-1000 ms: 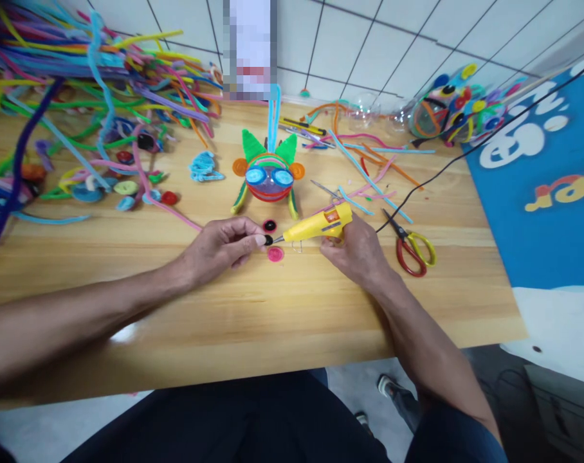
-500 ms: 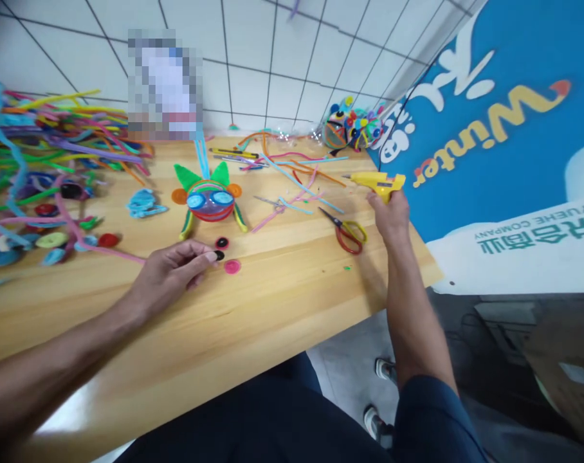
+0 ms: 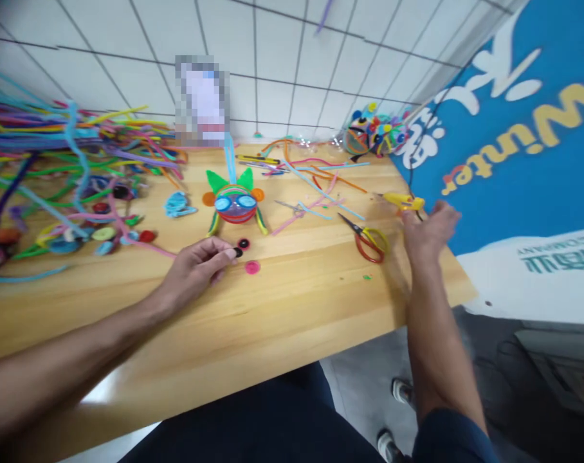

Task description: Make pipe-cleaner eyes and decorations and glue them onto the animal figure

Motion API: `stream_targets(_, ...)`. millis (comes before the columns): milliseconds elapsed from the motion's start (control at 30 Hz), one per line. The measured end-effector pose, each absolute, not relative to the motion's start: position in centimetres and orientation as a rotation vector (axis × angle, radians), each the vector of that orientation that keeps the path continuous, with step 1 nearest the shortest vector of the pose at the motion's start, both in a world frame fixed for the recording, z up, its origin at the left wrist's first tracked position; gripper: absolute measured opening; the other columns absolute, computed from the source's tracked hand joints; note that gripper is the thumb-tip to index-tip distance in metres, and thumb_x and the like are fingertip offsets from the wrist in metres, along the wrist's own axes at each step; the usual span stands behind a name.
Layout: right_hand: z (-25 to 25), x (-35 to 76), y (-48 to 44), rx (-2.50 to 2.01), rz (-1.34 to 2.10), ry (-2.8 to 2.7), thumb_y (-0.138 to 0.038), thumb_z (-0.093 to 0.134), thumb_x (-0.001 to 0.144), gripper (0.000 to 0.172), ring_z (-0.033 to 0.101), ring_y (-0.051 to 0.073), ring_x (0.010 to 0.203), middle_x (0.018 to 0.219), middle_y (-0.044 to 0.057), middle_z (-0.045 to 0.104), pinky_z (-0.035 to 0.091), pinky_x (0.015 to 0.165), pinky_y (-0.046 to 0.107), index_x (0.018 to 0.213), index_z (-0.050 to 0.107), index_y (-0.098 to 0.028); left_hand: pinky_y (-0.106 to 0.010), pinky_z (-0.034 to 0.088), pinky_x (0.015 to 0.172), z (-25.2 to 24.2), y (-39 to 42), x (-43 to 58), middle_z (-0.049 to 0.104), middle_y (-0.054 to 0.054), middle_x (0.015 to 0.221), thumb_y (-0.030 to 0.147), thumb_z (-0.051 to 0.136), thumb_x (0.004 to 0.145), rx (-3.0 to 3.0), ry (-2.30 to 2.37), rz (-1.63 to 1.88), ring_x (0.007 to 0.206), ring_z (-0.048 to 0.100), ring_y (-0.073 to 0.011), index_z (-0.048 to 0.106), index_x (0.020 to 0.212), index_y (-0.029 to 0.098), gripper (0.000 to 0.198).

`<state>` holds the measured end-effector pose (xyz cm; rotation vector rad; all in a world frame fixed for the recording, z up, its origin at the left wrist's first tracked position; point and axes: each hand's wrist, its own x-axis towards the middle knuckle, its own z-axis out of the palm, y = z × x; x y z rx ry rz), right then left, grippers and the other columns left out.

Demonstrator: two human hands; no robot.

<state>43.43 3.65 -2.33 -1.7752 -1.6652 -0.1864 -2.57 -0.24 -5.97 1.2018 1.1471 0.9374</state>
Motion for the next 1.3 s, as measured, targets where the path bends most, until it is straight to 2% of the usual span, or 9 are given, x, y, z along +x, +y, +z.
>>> stream_targets(33,-1.6,41.8,3.0,-1.768,-0.265,-1.553,-0.039,0.062,0.096,0.024,0.063,0.032,0.1,0.112,0.02,0.065,0.049,0.083,0.046,0.112,0.055,-0.022,-0.02,0.034,0.046,-6.0,-0.2,-2.6,0.056,0.004,0.058,0.043,0.079,0.081,1.191,1.141,0.938,0.048,0.044,-0.0073,0.068,0.08,0.016,0.029)
stream_targets(67,-1.0,39.7,2.4,-1.744,-0.326,-1.404,-0.038,0.07,0.092,0.025,0.065,0.031,0.097,0.112,0.018,0.067,0.05,0.086,0.047,0.109,0.058,-0.024,-0.02,0.034,0.047,-6.0,-0.1,-2.6,0.055,0.004,0.057,0.042,0.079,0.081,1.178,1.134,0.94,0.048,0.043,-0.0072,0.067,0.08,0.016,0.029)
stream_targets(167,0.3,31.7,0.8,-1.562,0.117,-1.603,-0.034,0.067,0.094,0.008,0.068,0.025,0.09,0.098,0.008,0.073,0.052,0.086,0.041,0.094,0.067,-0.026,-0.019,0.033,0.046,-6.1,-0.1,-2.7,0.057,0.004,0.061,0.042,0.078,0.082,1.132,1.113,0.962,0.048,0.043,-0.0065,0.066,0.081,0.016,0.029)
stream_targets(300,-0.4,21.5,-0.1,-1.332,0.694,-1.903,-0.027,0.065,0.092,0.005,0.068,0.017,0.078,0.085,0.0,0.073,0.053,0.074,0.032,0.09,0.068,-0.024,-0.019,0.032,0.045,-6.3,-0.1,-2.8,0.058,0.004,0.064,0.043,0.079,0.083,1.071,1.07,0.991,0.048,0.043,-0.0056,0.065,0.082,0.016,0.03)
stream_targets(433,-3.2,17.5,0.0,-1.214,1.005,-1.928,-0.028,0.06,0.096,0.009,0.068,0.014,0.074,0.08,-0.001,0.073,0.052,0.071,0.028,0.092,0.065,-0.022,-0.02,0.032,0.044,-6.2,-0.2,-2.7,0.054,0.006,0.06,0.046,0.08,0.083,1.054,1.052,1.005,0.047,0.042,-0.0059,0.065,0.082,0.017,0.033)
stream_targets(600,-5.2,17.4,-0.1,-1.221,1.03,-1.89,-0.029,0.062,0.094,0.009,0.066,0.016,0.075,0.079,0.0,0.071,0.051,0.07,0.029,0.089,0.064,-0.022,-0.021,0.033,0.046,-5.6,-0.6,-2.4,0.053,0.006,0.058,0.049,0.08,0.082,1.075,1.087,1.009,0.049,0.04,-0.0066,0.067,0.082,0.017,0.035)
stream_targets(833,-5.4,17.2,-0.4,-1.163,0.934,-1.872,-0.027,0.066,0.091,0.015,0.059,0.013,0.065,0.068,-0.002,0.064,0.046,0.063,0.028,0.078,0.063,-0.022,-0.021,0.034,0.049,-5.4,-1.7,-2.1,0.055,0.004,0.06,0.045,0.079,0.087,1.116,1.042,0.991,0.052,0.04,-0.0073,0.071,0.085,0.017,0.029)
stream_targets(1133,-5.6,17.3,-0.7,-1.171,0.992,-1.801,-0.027,0.068,0.09,0.015,0.059,0.013,0.062,0.067,-0.003,0.068,0.047,0.061,0.027,0.076,0.066,-0.023,-0.022,0.035,0.048,-5.8,-1.7,-2.1,0.058,0.003,0.061,0.046,0.082,0.085,1.099,1.069,1.011,0.051,0.039,-0.0075,0.075,0.086,0.019,0.028)
stream_targets(1300,-5.7,17.2,-0.8,-1.17,1.023,-1.784,-0.026,0.067,0.091,0.015,0.06,0.013,0.063,0.068,-0.003,0.068,0.046,0.061,0.027,0.076,0.066,-0.022,-0.023,0.04,0.052,-5.6,-1.8,-2.1,0.06,0.003,0.062,0.048,0.081,0.084,1.146,1.082,1.008,0.054,0.044,-0.0087,0.073,0.085,0.019,0.03)
